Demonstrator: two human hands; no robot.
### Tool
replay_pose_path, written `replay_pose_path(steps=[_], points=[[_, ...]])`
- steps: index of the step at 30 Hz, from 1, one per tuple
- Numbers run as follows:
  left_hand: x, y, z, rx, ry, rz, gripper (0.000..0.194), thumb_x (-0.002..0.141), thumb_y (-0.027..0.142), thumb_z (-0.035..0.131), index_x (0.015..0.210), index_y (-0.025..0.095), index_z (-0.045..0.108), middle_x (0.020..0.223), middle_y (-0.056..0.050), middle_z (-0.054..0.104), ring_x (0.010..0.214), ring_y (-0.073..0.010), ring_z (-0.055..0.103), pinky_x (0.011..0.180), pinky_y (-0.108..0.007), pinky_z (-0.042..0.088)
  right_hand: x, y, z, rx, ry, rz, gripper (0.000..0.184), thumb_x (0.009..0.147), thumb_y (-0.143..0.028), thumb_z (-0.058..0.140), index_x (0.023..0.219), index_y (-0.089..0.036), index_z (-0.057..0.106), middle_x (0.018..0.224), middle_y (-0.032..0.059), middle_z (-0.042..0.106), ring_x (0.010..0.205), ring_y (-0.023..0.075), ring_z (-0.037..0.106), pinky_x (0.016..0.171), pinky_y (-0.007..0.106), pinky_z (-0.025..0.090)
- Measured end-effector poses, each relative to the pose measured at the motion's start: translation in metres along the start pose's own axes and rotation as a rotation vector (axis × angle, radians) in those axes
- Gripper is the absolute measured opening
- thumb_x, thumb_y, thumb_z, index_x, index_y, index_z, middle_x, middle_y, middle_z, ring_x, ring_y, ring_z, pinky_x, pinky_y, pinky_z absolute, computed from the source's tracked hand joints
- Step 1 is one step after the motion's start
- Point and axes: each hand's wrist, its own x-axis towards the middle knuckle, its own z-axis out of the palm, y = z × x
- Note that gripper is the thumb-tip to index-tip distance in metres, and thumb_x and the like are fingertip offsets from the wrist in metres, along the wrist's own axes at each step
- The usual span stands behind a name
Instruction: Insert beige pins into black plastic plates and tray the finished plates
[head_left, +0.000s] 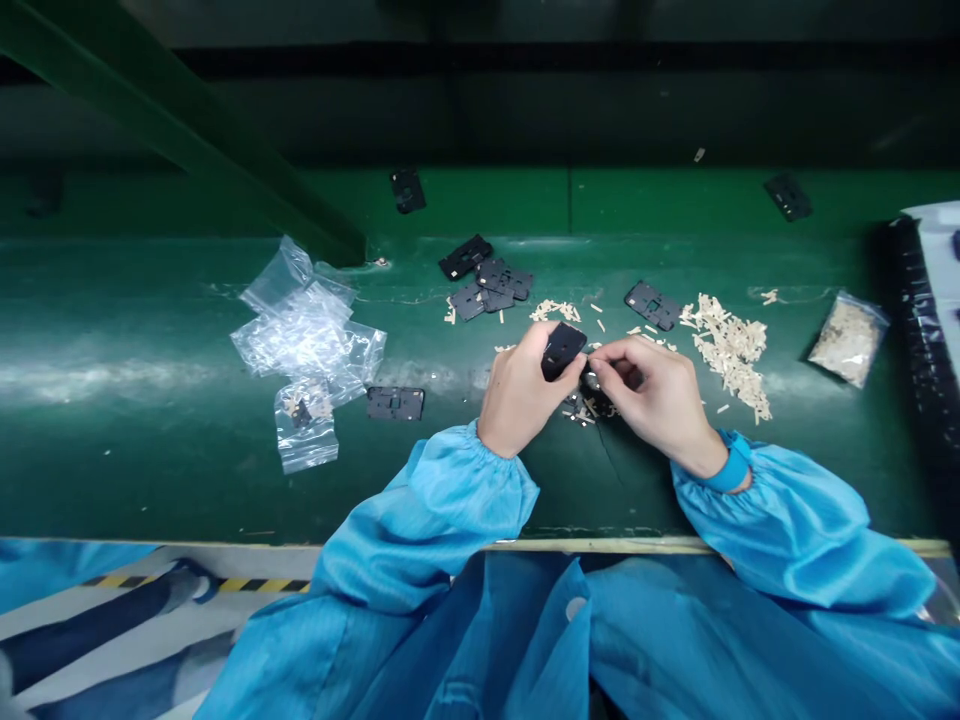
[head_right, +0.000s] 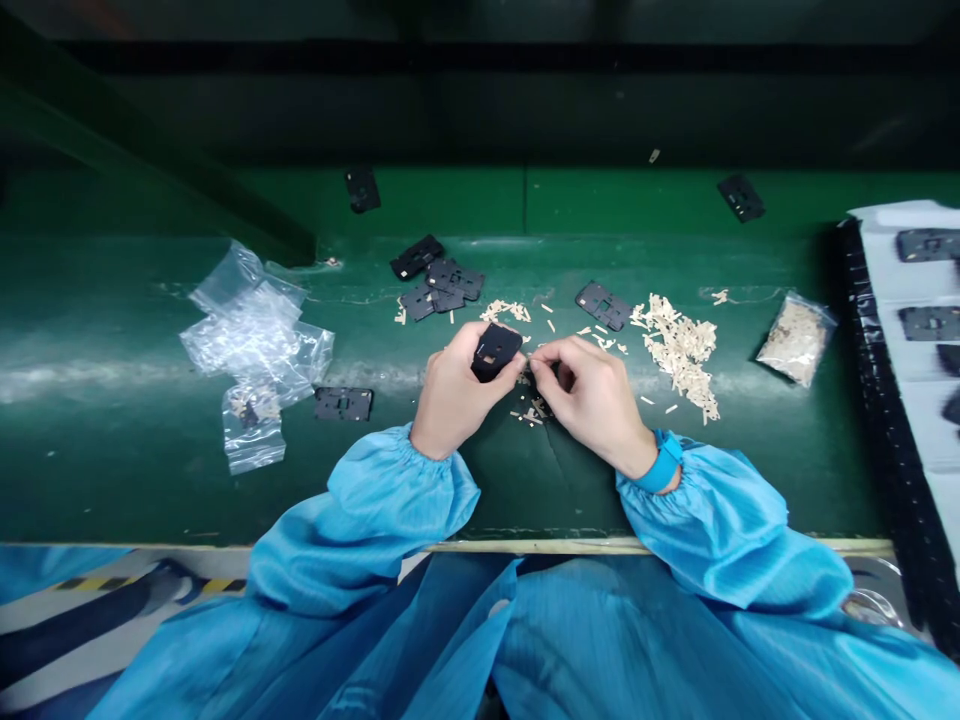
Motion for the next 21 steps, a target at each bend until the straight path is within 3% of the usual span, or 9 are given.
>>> replay_pose_path(steps=[8,13,18,21], points=[[-0.007,0.001,0.007,0.071,0.057,0.034,0.029,0.090,0.032,0.069,0.118,0.027,0.065,0.101,0.001,0.078,0.093,-0.0206,0.076,0.082,-0.029,0.056,-0.002,0.005,0.005,0.216,-0.045,0.240,0.020,0.094,-0.037,0.067,0.093,-0.019,0.075,0.069,0.0021,0.068,0.058,0.0147,0.056,0.055,0.029,0.042],[-0.011,0.003,0.012,0.054,0.083,0.011,0.030,0.089,0.031,0.070,0.119,0.027,0.064,0.101,0.000,0.078,0.093,-0.0202,0.076,0.083,-0.030,0.057,-0.001,-0.001,0.011,0.347,-0.002,0.333,0.020,0.090,-0.039,0.068,0.086,-0.019,0.071,0.070,0.0029,0.067,0.055,0.0137,0.054,0.050,0.027,0.039],[-0.009,0.002,0.013,-0.002,0.101,-0.012,0.031,0.088,0.030,0.072,0.118,0.026,0.064,0.099,0.000,0.078,0.089,-0.0189,0.076,0.080,-0.029,0.058,0.002,-0.004,0.014,0.354,0.053,0.341,0.015,0.086,-0.034,0.068,0.083,-0.019,0.068,0.070,0.0028,0.067,0.053,0.0130,0.053,0.049,0.026,0.040],[-0.006,-0.001,0.010,-0.047,0.140,-0.015,0.028,0.089,0.032,0.072,0.115,0.025,0.064,0.096,0.000,0.078,0.086,-0.0185,0.075,0.078,-0.029,0.058,0.007,0.003,0.010,0.233,0.114,0.277,0.007,0.085,-0.026,0.065,0.082,-0.020,0.067,0.070,0.0019,0.066,0.054,0.0132,0.055,0.051,0.026,0.042]])
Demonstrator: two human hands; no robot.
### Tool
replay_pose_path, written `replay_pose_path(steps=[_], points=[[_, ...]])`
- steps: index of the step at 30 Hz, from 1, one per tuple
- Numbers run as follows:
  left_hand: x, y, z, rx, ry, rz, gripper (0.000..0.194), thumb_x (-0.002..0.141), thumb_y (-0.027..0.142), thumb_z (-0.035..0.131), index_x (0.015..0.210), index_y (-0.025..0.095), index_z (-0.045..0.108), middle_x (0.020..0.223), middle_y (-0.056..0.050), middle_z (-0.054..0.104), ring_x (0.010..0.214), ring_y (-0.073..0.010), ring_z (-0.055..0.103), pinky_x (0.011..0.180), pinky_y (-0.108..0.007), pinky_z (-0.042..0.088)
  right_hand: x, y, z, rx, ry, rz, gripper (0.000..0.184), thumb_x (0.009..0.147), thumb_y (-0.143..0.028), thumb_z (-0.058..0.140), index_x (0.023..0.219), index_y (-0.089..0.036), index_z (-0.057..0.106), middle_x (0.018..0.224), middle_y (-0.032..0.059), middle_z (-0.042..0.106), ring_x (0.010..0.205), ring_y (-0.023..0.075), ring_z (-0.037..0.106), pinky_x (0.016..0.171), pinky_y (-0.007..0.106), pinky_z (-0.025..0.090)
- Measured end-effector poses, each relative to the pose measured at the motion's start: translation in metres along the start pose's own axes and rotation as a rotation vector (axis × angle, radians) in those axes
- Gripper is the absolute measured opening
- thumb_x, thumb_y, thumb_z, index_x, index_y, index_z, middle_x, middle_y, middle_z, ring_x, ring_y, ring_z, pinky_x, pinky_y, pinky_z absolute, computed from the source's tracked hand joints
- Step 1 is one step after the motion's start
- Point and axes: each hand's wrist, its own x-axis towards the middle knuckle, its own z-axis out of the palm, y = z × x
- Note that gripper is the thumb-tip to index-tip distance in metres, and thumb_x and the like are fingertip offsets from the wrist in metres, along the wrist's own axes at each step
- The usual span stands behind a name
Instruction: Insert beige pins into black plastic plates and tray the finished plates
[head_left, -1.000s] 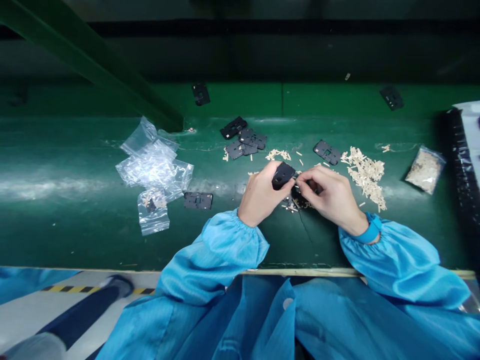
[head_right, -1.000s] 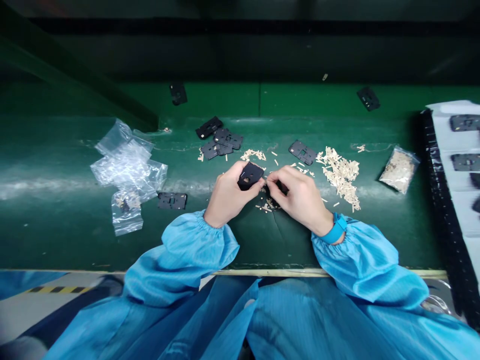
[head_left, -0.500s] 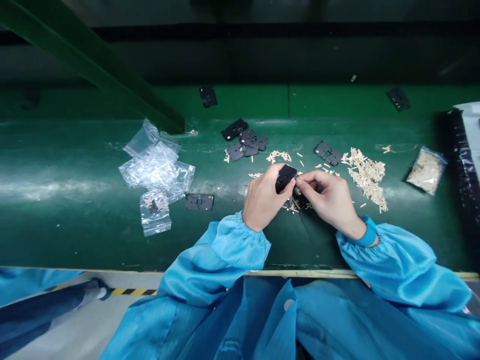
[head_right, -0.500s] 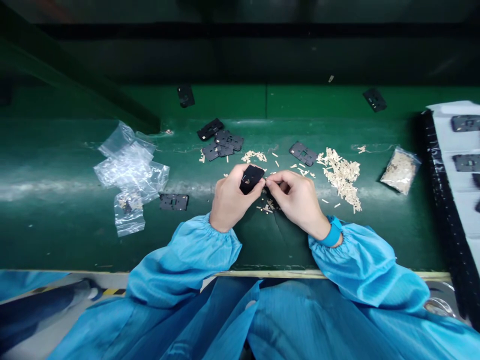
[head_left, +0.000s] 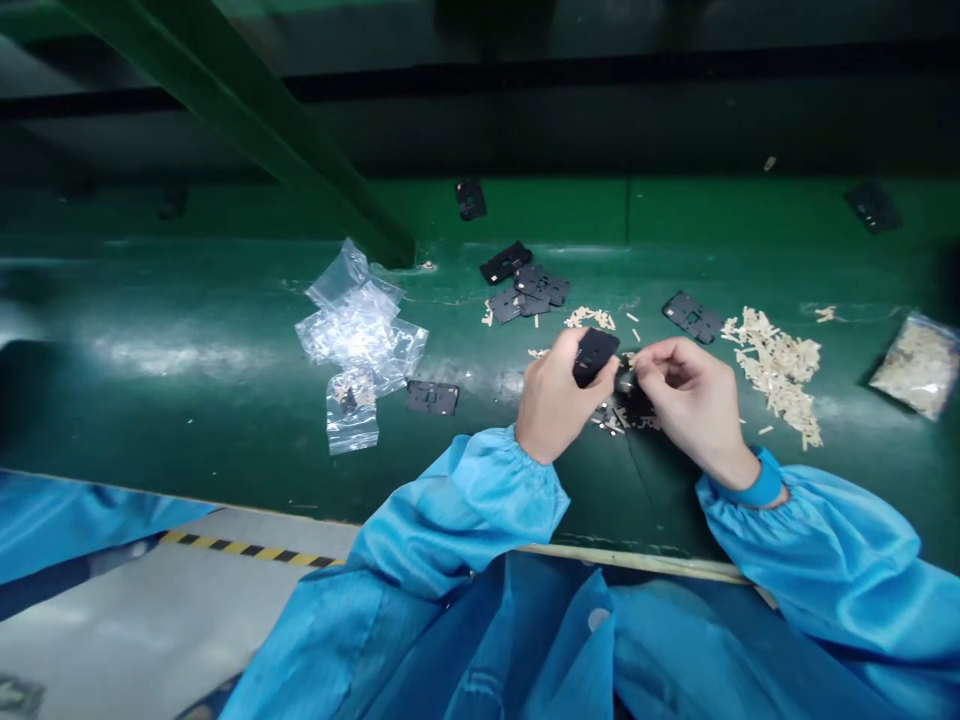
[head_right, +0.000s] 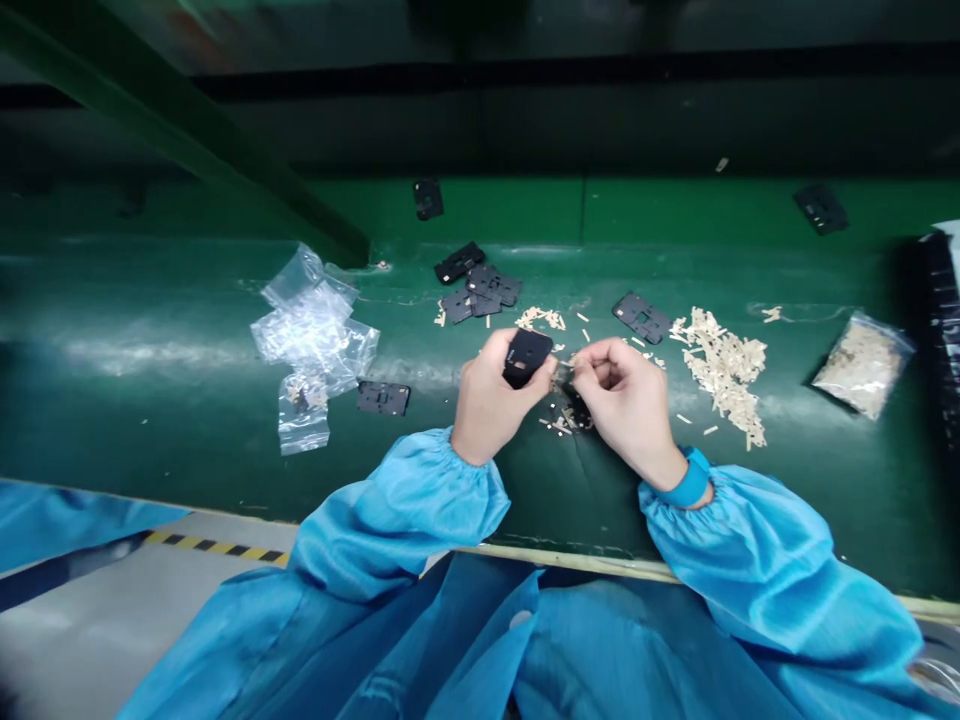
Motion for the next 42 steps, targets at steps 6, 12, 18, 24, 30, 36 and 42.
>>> replay_pose_path(steps=[6,12,18,24,30,36,42], points=[[0.001,-0.002,-0.003,0.064,0.087,0.033,0.030,0.090,0.033,0.071,0.119,0.025,0.063,0.103,-0.001,0.078,0.093,-0.0194,0.076,0.084,-0.031,0.059,0.015,0.009,-0.016,-0.434,0.069,-0.324,0.017,0.092,-0.020,0.060,0.075,-0.020,0.063,0.068,0.0008,0.059,0.060,0.0147,0.052,0.059,0.030,0.040],[-0.007,-0.002,0.001,0.133,0.125,0.191,0.027,0.095,0.031,0.067,0.121,0.025,0.063,0.109,-0.002,0.077,0.097,-0.0165,0.076,0.087,-0.027,0.058,0.005,-0.005,-0.011,-0.175,-0.079,-0.245,0.012,0.095,-0.022,0.058,0.098,-0.020,0.070,0.087,0.0040,0.066,0.067,0.0152,0.056,0.062,0.031,0.045],[-0.012,-0.004,0.004,0.187,0.115,0.343,0.023,0.099,0.031,0.062,0.121,0.024,0.064,0.112,-0.005,0.078,0.100,-0.0170,0.076,0.089,-0.026,0.057,0.001,-0.013,-0.004,0.152,-0.186,0.078,0.023,0.093,-0.041,0.066,0.085,-0.020,0.068,0.066,-0.0006,0.059,0.058,0.0124,0.049,0.052,0.027,0.038],[-0.011,-0.001,0.002,0.028,0.042,0.267,0.027,0.096,0.031,0.067,0.121,0.025,0.063,0.110,-0.002,0.078,0.100,-0.0161,0.076,0.090,-0.026,0.057,0.004,-0.011,-0.005,0.222,-0.141,0.135,0.017,0.086,-0.035,0.069,0.080,-0.019,0.068,0.061,-0.0025,0.057,0.053,0.0107,0.047,0.049,0.025,0.036],[0.003,0.003,-0.004,-0.174,-0.059,-0.022,0.023,0.089,0.029,0.072,0.109,0.023,0.063,0.102,-0.001,0.078,0.093,-0.0166,0.074,0.085,-0.028,0.057,0.007,-0.008,-0.011,0.154,-0.169,0.053,0.017,0.088,-0.034,0.067,0.082,-0.019,0.068,0.068,0.0004,0.062,0.058,0.0123,0.050,0.053,0.027,0.038],[0.007,0.000,-0.001,-0.194,-0.095,-0.090,0.025,0.084,0.031,0.074,0.105,0.020,0.064,0.092,-0.001,0.074,0.083,-0.0162,0.069,0.076,-0.028,0.054,0.002,-0.007,-0.011,0.030,-0.203,-0.015,0.018,0.094,-0.035,0.063,0.087,-0.019,0.069,0.071,0.0012,0.064,0.060,0.0132,0.052,0.055,0.028,0.040],[0.009,-0.001,-0.002,-0.284,-0.098,-0.141,0.021,0.081,0.029,0.074,0.097,0.021,0.062,0.083,0.001,0.070,0.074,-0.0147,0.065,0.069,-0.027,0.053,0.005,-0.005,-0.013,0.049,-0.187,-0.010,0.016,0.093,-0.035,0.067,0.097,-0.020,0.071,0.076,0.0019,0.067,0.064,0.0141,0.057,0.057,0.028,0.043]])
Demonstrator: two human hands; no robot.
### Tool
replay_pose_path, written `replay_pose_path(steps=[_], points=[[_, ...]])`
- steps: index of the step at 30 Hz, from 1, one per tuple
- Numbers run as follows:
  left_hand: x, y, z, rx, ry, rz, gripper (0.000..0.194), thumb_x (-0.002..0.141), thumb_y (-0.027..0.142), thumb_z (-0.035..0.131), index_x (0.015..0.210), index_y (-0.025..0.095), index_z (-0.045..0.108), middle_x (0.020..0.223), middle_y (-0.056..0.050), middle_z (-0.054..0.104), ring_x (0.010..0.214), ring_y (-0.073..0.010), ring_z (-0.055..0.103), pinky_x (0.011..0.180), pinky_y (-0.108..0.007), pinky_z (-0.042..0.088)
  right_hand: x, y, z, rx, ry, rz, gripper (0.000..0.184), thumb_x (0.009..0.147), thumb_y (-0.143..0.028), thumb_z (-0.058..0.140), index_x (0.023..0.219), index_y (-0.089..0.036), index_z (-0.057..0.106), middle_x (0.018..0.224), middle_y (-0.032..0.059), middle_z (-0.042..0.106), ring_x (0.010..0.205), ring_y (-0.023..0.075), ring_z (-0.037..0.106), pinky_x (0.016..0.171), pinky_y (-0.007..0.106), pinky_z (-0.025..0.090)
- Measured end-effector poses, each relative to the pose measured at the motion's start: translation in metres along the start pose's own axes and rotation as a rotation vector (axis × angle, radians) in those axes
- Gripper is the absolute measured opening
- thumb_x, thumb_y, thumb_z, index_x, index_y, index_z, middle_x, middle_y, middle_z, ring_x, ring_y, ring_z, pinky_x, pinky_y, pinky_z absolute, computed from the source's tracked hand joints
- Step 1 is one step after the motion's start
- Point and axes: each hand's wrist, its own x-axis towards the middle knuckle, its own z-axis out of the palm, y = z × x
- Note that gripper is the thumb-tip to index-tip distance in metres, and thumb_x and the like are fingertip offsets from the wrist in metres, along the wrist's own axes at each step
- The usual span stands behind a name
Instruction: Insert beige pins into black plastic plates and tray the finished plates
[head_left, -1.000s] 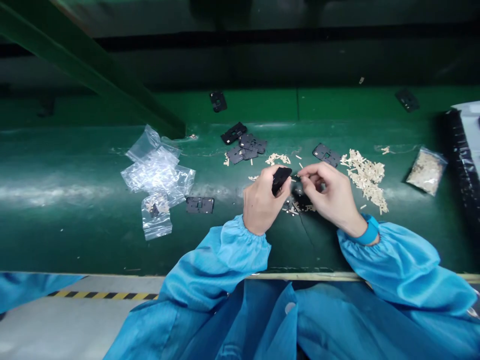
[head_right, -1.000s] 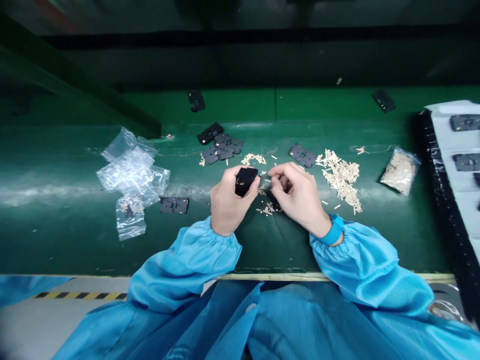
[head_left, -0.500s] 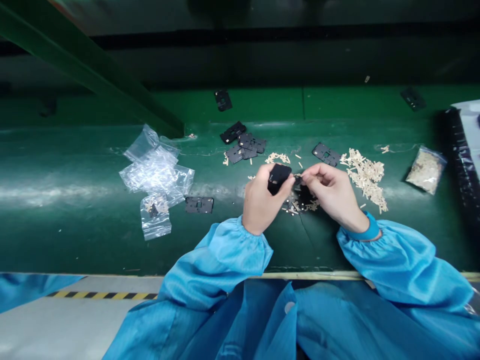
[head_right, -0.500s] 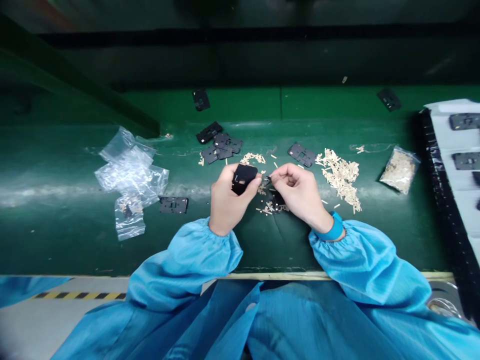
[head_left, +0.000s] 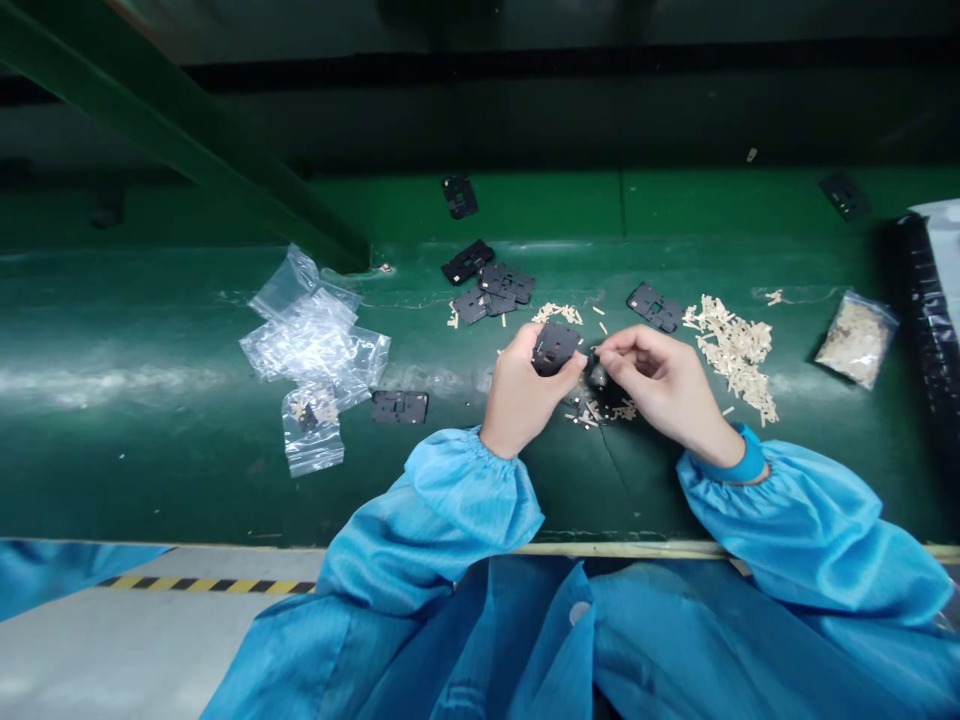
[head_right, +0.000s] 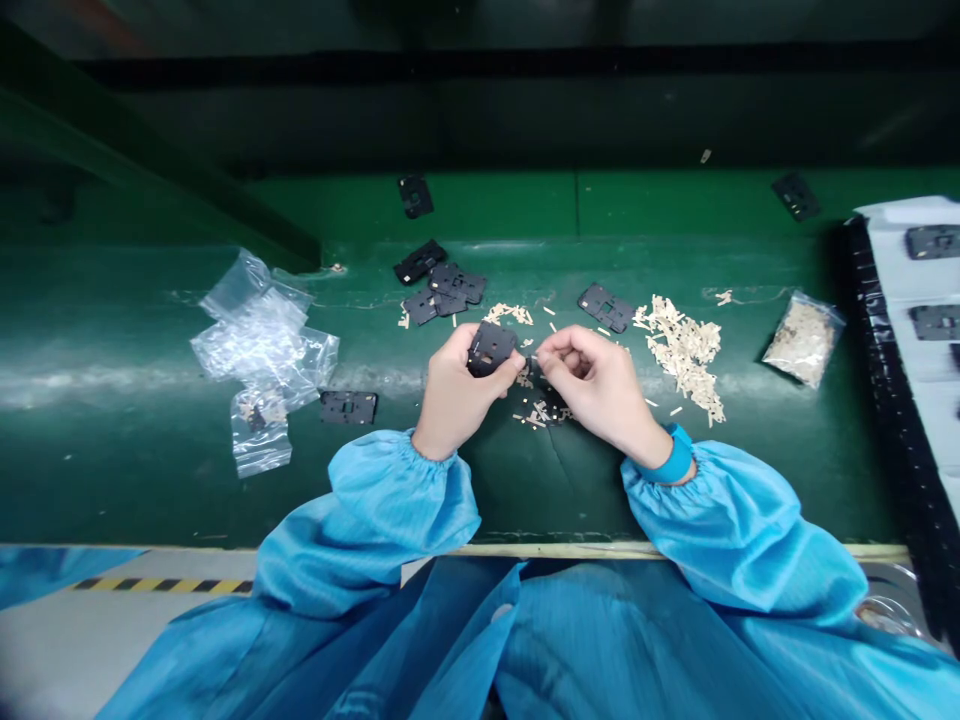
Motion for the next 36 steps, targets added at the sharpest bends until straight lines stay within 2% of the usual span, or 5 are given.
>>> replay_pose_path(steps=[13,20,23,28,36], points=[[-0.001,0.005,0.000,-0.060,-0.047,-0.033,0.021,0.082,0.029,0.075,0.097,0.020,0.063,0.081,0.000,0.069,0.067,-0.0133,0.064,0.063,-0.026,0.053,0.003,-0.003,0.000,0.214,-0.090,0.115,0.017,0.080,-0.034,0.076,0.078,-0.019,0.068,0.070,0.0008,0.067,0.058,0.0115,0.053,0.051,0.025,0.041],[0.005,-0.001,0.002,-0.356,-0.059,-0.189,0.016,0.100,0.033,0.050,0.102,0.020,0.060,0.078,-0.001,0.070,0.063,-0.0120,0.068,0.057,-0.024,0.056,0.003,-0.004,-0.002,0.255,-0.027,0.148,0.015,0.079,-0.031,0.076,0.078,-0.018,0.069,0.073,0.0019,0.070,0.059,0.0116,0.056,0.053,0.025,0.044],[0.005,-0.002,0.002,-0.427,-0.088,-0.192,0.018,0.097,0.032,0.054,0.105,0.020,0.064,0.101,-0.004,0.075,0.083,-0.0151,0.075,0.069,-0.027,0.062,0.002,-0.004,-0.001,0.257,-0.049,0.152,0.015,0.079,-0.031,0.075,0.075,-0.019,0.068,0.070,0.0014,0.069,0.057,0.0114,0.055,0.052,0.025,0.043],[0.005,-0.003,0.000,-0.291,-0.047,-0.102,0.012,0.088,0.029,0.069,0.092,0.019,0.075,0.093,-0.002,0.079,0.088,-0.0161,0.074,0.082,-0.028,0.061,0.002,0.000,0.004,0.219,-0.009,0.128,0.006,0.073,-0.020,0.071,0.070,-0.020,0.066,0.069,0.0008,0.069,0.060,0.0130,0.058,0.056,0.026,0.046],[0.003,-0.006,0.004,-0.241,0.037,-0.130,0.018,0.083,0.032,0.076,0.096,0.019,0.078,0.093,-0.002,0.080,0.080,-0.0165,0.074,0.072,-0.028,0.061,-0.002,0.007,0.012,0.150,0.030,0.130,0.010,0.069,-0.012,0.065,0.069,-0.021,0.061,0.067,-0.0001,0.068,0.057,0.0132,0.057,0.052,0.026,0.043]])
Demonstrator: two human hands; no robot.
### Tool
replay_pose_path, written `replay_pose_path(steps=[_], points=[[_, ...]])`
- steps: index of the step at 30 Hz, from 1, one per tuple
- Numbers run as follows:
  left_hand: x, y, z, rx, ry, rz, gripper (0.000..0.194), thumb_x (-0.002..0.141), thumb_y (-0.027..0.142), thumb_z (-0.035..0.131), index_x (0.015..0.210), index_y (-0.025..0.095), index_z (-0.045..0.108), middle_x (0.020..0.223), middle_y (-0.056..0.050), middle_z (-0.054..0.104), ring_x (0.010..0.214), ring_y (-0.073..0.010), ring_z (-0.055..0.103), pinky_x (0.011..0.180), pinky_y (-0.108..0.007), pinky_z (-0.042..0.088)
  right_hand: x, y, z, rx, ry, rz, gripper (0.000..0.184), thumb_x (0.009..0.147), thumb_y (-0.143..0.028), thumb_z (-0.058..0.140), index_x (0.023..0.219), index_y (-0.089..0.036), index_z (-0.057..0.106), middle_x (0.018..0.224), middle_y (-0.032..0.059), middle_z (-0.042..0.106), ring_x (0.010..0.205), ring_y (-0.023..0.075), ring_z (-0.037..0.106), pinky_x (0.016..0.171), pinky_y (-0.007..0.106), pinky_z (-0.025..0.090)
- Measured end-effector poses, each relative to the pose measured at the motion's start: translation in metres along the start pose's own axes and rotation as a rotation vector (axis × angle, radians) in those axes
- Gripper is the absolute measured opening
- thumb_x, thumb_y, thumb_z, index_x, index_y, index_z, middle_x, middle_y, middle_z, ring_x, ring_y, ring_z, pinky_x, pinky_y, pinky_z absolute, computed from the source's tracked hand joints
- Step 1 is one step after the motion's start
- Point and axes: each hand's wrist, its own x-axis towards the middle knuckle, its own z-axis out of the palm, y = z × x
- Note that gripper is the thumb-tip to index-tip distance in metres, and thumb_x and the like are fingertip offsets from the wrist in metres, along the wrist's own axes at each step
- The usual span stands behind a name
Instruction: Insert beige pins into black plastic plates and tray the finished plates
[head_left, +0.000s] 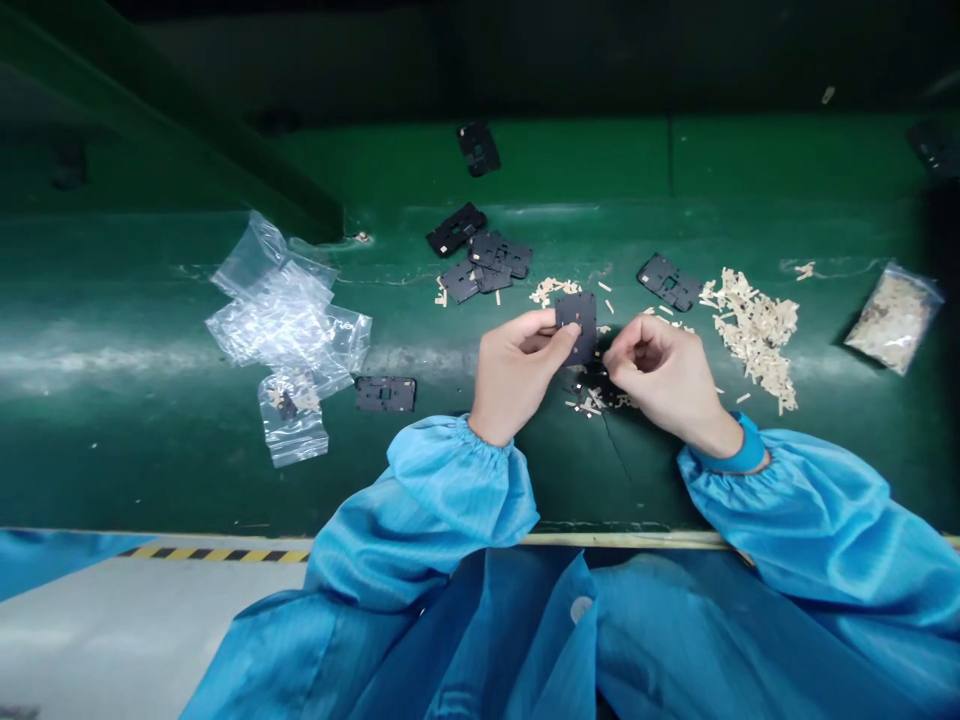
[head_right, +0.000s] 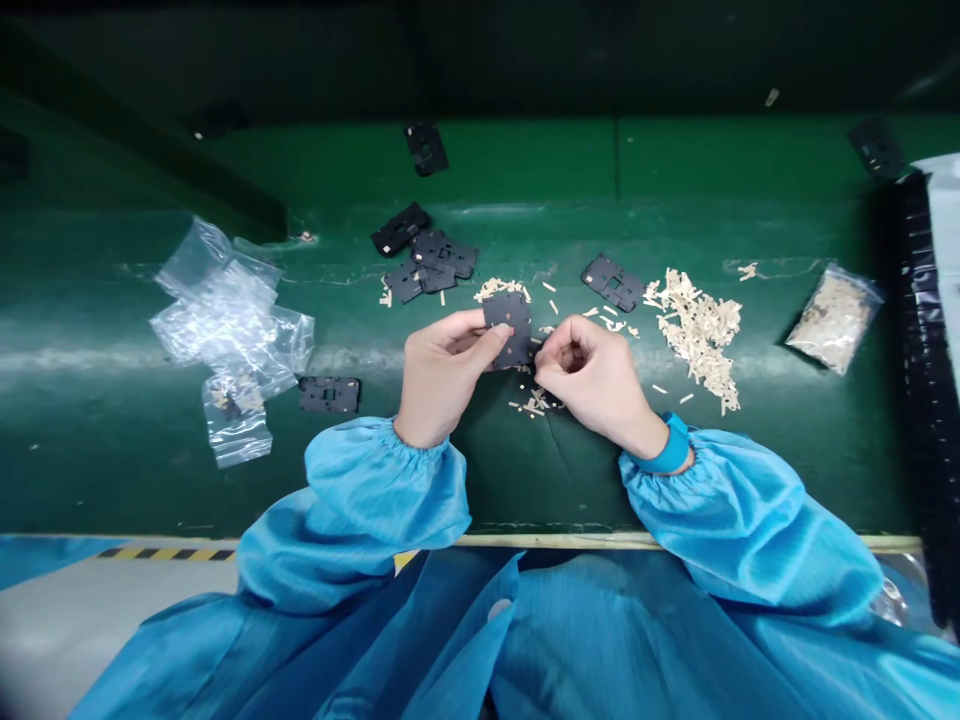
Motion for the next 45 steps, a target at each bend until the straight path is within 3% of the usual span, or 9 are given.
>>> replay_pose_path(steps=[12,24,45], points=[[-0.002,-0.003,0.001,-0.040,0.035,0.095,0.015,0.081,0.029,0.079,0.093,0.020,0.081,0.087,-0.001,0.080,0.071,-0.0134,0.071,0.067,-0.024,0.058,-0.001,-0.001,0.002,-0.072,0.006,-0.012,0.009,0.070,-0.013,0.065,0.070,-0.021,0.059,0.065,-0.0014,0.064,0.055,0.0116,0.054,0.050,0.025,0.040],[-0.004,0.002,0.001,0.019,0.035,0.088,0.017,0.082,0.027,0.077,0.096,0.019,0.082,0.089,-0.002,0.082,0.072,-0.0146,0.073,0.070,-0.025,0.059,-0.001,-0.002,0.001,-0.050,-0.042,-0.007,0.010,0.071,-0.013,0.067,0.070,-0.020,0.060,0.065,-0.0012,0.063,0.054,0.0116,0.052,0.050,0.026,0.038],[-0.002,0.004,0.000,-0.086,-0.008,0.028,0.016,0.081,0.030,0.079,0.093,0.020,0.082,0.093,-0.002,0.082,0.080,-0.0168,0.075,0.071,-0.027,0.061,0.004,-0.012,-0.006,0.045,-0.109,0.052,0.009,0.075,-0.017,0.073,0.072,-0.019,0.064,0.069,0.0001,0.067,0.058,0.0106,0.054,0.053,0.024,0.041]])
